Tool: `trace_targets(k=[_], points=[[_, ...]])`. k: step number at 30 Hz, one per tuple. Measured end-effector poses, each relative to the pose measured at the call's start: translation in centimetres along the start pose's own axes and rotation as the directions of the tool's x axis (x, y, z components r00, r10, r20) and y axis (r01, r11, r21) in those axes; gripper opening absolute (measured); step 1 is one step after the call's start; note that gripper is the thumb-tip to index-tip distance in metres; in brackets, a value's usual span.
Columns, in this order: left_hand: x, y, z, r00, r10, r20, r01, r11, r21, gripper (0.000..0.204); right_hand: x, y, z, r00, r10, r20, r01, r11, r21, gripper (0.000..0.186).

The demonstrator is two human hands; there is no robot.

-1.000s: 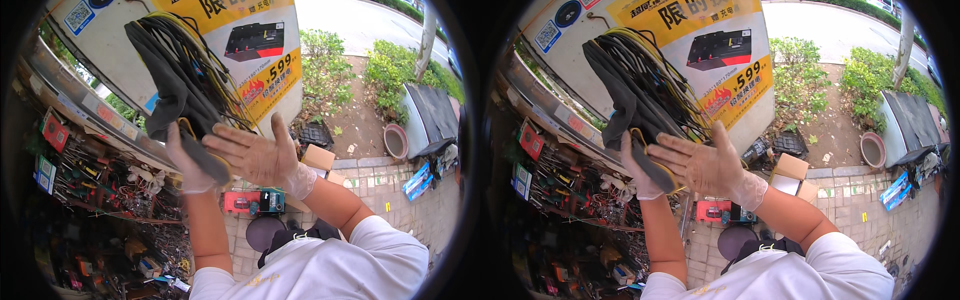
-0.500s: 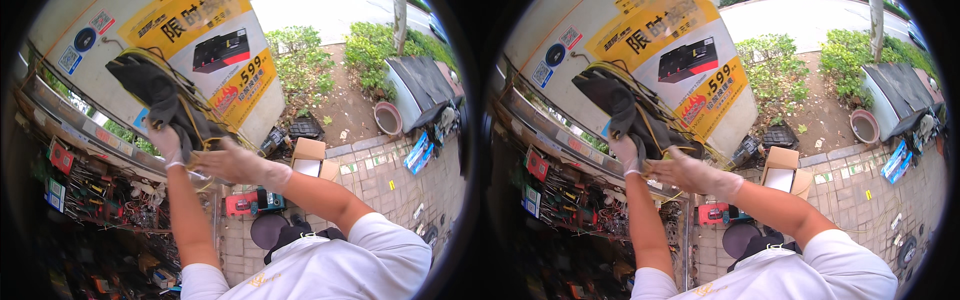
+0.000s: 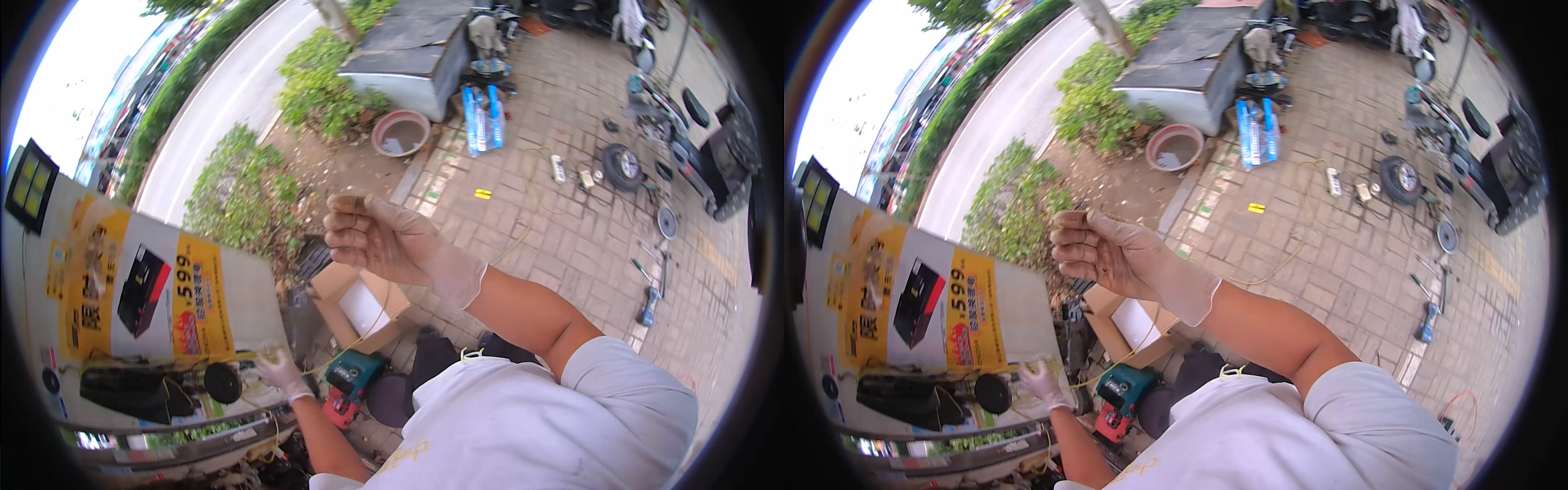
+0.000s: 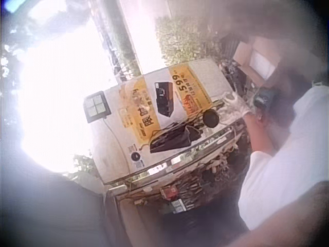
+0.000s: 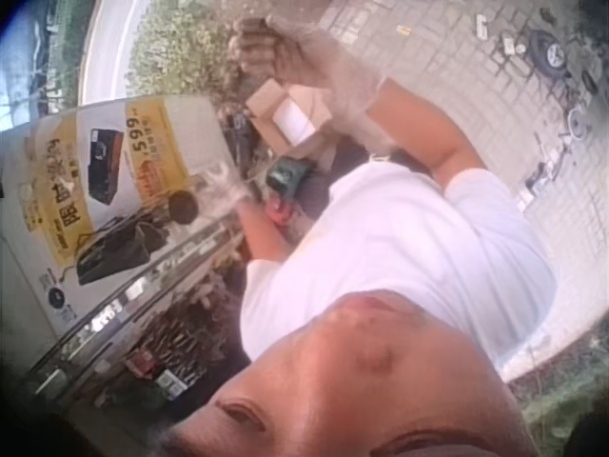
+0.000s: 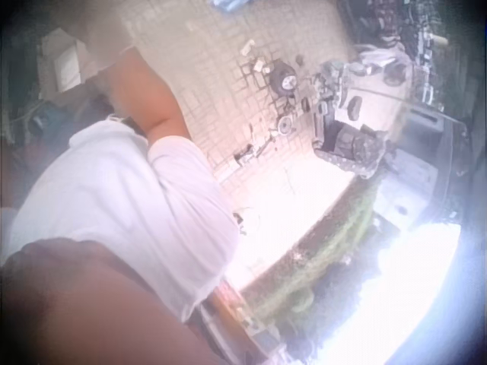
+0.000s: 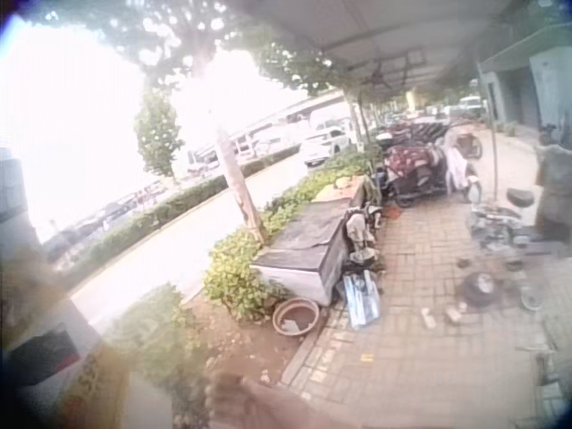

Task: The person sits on the floor and uses a soldering iron to solder wires to a green circuit board attached to a motor stator. They repeatedly apply solder to the connections, occasionally pause to retrieve tools, and handle the stator and wires with gloved hands.

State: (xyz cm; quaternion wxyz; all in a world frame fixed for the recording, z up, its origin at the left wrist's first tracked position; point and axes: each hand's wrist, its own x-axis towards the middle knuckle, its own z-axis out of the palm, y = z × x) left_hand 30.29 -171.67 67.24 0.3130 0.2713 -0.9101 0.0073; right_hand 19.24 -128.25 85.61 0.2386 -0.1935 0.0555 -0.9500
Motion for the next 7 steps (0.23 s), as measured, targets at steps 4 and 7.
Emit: trace_targets(k=[4, 7], points=[[-14.0, 9.3, 9.3, 0.634, 0.304, 0.711, -0.088, 0.942, -0.324, 0.049, -11.1, -14.1, 3.7, 0.869, -0.469, -0.159, 0.358, 0.817, -0.452, 0.025], [-19.9, 11.8, 15.6, 0.074, 0.444, 0.893, -0.126, 0.893, -0.433, 0.050, -21.5, -23.0, 8.8, 0.358, -0.932, 0.060, 0.534, 0.151, -0.832, 0.035]])
